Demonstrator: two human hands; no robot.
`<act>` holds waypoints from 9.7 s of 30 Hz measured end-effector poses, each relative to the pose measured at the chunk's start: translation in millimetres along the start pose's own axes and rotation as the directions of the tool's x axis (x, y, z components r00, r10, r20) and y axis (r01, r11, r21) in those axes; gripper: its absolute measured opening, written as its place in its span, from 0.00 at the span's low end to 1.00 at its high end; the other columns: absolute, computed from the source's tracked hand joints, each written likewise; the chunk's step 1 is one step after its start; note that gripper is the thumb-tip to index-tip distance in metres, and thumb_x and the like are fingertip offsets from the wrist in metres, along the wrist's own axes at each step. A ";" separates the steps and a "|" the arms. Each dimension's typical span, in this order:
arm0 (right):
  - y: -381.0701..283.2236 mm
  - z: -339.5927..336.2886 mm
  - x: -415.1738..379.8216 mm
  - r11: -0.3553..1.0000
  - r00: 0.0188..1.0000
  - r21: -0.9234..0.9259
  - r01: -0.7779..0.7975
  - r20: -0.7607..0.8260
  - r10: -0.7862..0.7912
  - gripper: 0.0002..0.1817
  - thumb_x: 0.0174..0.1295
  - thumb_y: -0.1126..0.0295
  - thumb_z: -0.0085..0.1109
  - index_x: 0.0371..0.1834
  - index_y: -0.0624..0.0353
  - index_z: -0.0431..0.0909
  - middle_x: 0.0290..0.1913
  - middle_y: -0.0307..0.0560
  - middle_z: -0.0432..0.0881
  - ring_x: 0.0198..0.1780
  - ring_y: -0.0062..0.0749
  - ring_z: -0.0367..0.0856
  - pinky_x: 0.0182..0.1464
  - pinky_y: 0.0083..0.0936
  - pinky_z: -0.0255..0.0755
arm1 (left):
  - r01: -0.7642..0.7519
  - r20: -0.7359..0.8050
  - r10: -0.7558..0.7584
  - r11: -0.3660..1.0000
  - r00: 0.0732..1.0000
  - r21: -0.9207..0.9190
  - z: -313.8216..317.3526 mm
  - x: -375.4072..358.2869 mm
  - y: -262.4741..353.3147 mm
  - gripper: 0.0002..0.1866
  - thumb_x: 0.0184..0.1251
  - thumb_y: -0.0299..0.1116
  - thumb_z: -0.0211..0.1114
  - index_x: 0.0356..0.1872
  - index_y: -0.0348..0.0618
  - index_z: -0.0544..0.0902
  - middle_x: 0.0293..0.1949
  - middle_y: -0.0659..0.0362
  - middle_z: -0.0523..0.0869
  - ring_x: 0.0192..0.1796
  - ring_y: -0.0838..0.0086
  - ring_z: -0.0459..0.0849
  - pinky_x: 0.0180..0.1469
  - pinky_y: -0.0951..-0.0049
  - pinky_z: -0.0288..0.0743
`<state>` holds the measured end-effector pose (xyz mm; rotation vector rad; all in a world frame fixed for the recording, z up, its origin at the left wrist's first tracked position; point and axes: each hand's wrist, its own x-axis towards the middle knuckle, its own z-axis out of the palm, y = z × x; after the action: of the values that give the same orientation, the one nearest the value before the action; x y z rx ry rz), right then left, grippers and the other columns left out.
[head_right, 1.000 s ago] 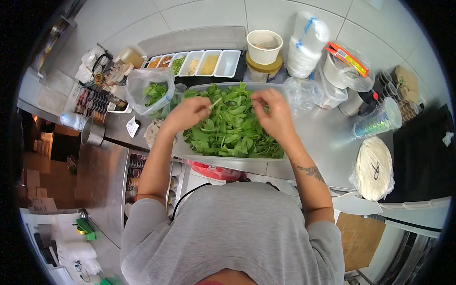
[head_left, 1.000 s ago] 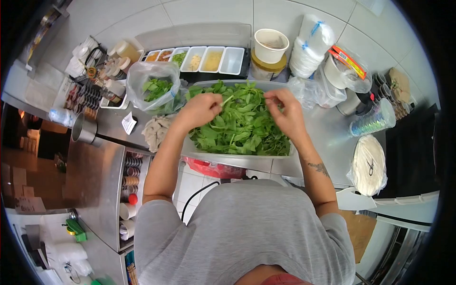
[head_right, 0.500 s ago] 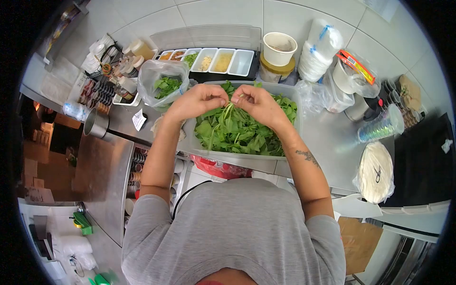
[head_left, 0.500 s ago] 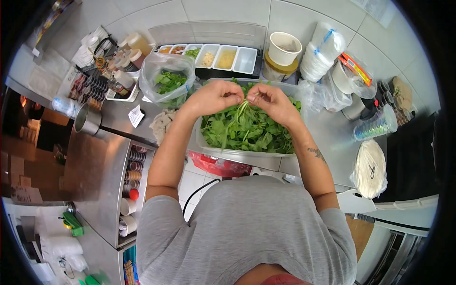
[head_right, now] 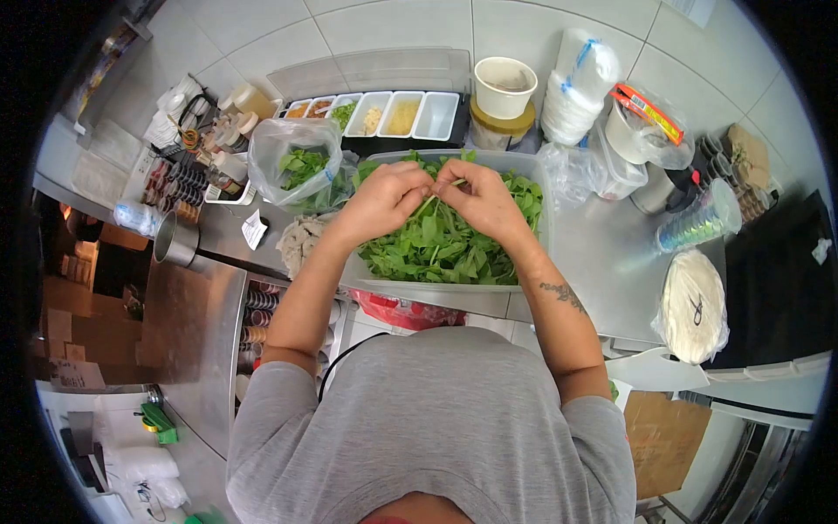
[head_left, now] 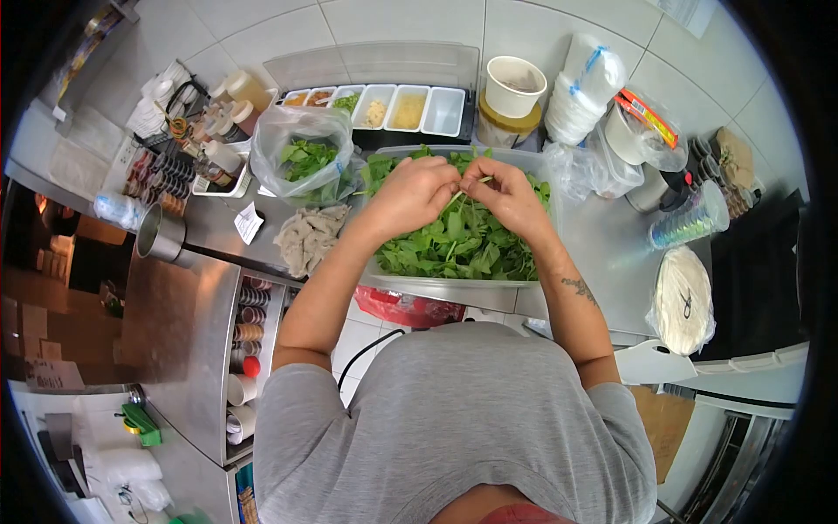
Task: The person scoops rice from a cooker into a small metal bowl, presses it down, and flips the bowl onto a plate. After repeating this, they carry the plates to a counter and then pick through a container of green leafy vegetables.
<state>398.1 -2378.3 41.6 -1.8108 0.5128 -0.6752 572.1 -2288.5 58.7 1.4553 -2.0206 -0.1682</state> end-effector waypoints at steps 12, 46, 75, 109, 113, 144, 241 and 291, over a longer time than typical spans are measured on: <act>16.8 -1.0 -8.2 0.914 0.969 0.395 -0.090 -0.175 0.171 0.09 0.65 0.65 0.58 0.32 0.59 0.75 0.24 0.33 0.74 0.26 0.12 0.65 0.28 0.15 0.57 | 0.180 -0.422 -0.511 0.770 0.749 -0.612 -31.2 -6.6 -22.0 0.08 0.67 0.27 0.53 0.37 0.42 0.81 0.33 0.66 0.82 0.35 0.81 0.77 0.40 0.78 0.71; 21.1 19.7 -8.0 0.678 0.954 0.717 -0.162 -0.061 0.293 0.07 0.68 0.67 0.55 0.35 0.58 0.74 0.29 0.38 0.77 0.27 0.18 0.71 0.31 0.17 0.66 | 0.072 -0.238 -0.558 0.476 0.795 -0.877 -59.2 -48.6 25.0 0.06 0.69 0.27 0.51 0.41 0.39 0.75 0.29 0.60 0.74 0.30 0.75 0.75 0.33 0.75 0.71; -9.7 3.3 3.3 0.559 0.891 -0.749 0.357 0.093 -0.444 0.06 0.59 0.70 0.57 0.35 0.58 0.80 0.29 0.45 0.80 0.33 0.39 0.78 0.36 0.30 0.70 | 0.043 -0.104 -0.020 0.974 0.994 0.222 19.9 -35.2 2.2 0.12 0.57 0.26 0.64 0.41 0.35 0.76 0.35 0.48 0.73 0.38 0.52 0.78 0.40 0.57 0.74; -7.8 3.0 -3.2 0.925 0.993 -0.360 0.119 0.067 -0.102 0.06 0.59 0.71 0.59 0.35 0.62 0.78 0.33 0.50 0.80 0.35 0.46 0.79 0.38 0.33 0.72 | 0.172 -0.062 -0.682 0.270 0.729 -0.947 -4.7 -47.5 -67.0 0.07 0.69 0.31 0.53 0.40 0.42 0.79 0.32 0.64 0.79 0.36 0.81 0.77 0.38 0.76 0.71; 1.5 10.3 -3.4 0.874 0.972 -0.425 0.233 0.062 -0.229 0.05 0.59 0.72 0.58 0.35 0.61 0.78 0.33 0.50 0.80 0.35 0.47 0.78 0.39 0.33 0.72 | 0.339 -0.075 -0.562 0.593 0.824 -0.730 -15.0 -42.2 -51.4 0.06 0.68 0.30 0.57 0.42 0.41 0.79 0.33 0.62 0.79 0.39 0.80 0.77 0.39 0.74 0.71; 45.0 -21.3 -84.4 0.791 0.926 -0.609 -0.060 -0.329 -0.183 0.19 0.50 0.81 0.57 0.49 0.62 0.76 0.47 0.53 0.74 0.53 0.48 0.73 0.54 0.32 0.68 | 0.537 -0.439 -0.352 0.727 0.827 0.428 -97.4 -83.2 -147.0 0.10 0.62 0.33 0.59 0.40 0.40 0.82 0.39 0.53 0.84 0.45 0.55 0.81 0.49 0.59 0.69; -4.7 6.1 3.5 0.995 0.982 -0.009 0.095 -0.165 -0.095 0.06 0.57 0.69 0.65 0.29 0.59 0.79 0.26 0.33 0.76 0.31 0.18 0.68 0.34 0.19 0.62 | 0.246 -0.285 -0.324 0.929 0.902 -0.276 18.8 -7.1 13.0 0.04 0.58 0.25 0.61 0.33 0.37 0.78 0.28 0.58 0.78 0.34 0.72 0.78 0.38 0.75 0.71; -14.9 26.2 21.4 0.819 0.958 0.570 -0.071 -0.191 0.216 0.05 0.64 0.71 0.57 0.38 0.59 0.74 0.33 0.41 0.80 0.33 0.21 0.77 0.40 0.20 0.71 | 0.009 -0.080 -0.018 0.994 0.997 -0.111 -38.0 -4.7 -25.7 0.06 0.60 0.28 0.63 0.38 0.40 0.82 0.29 0.53 0.74 0.33 0.60 0.77 0.35 0.66 0.70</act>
<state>431.8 -2368.8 53.3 -1.1264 0.5426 -0.8495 615.0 -2284.5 75.2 1.3851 -1.9069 -0.2203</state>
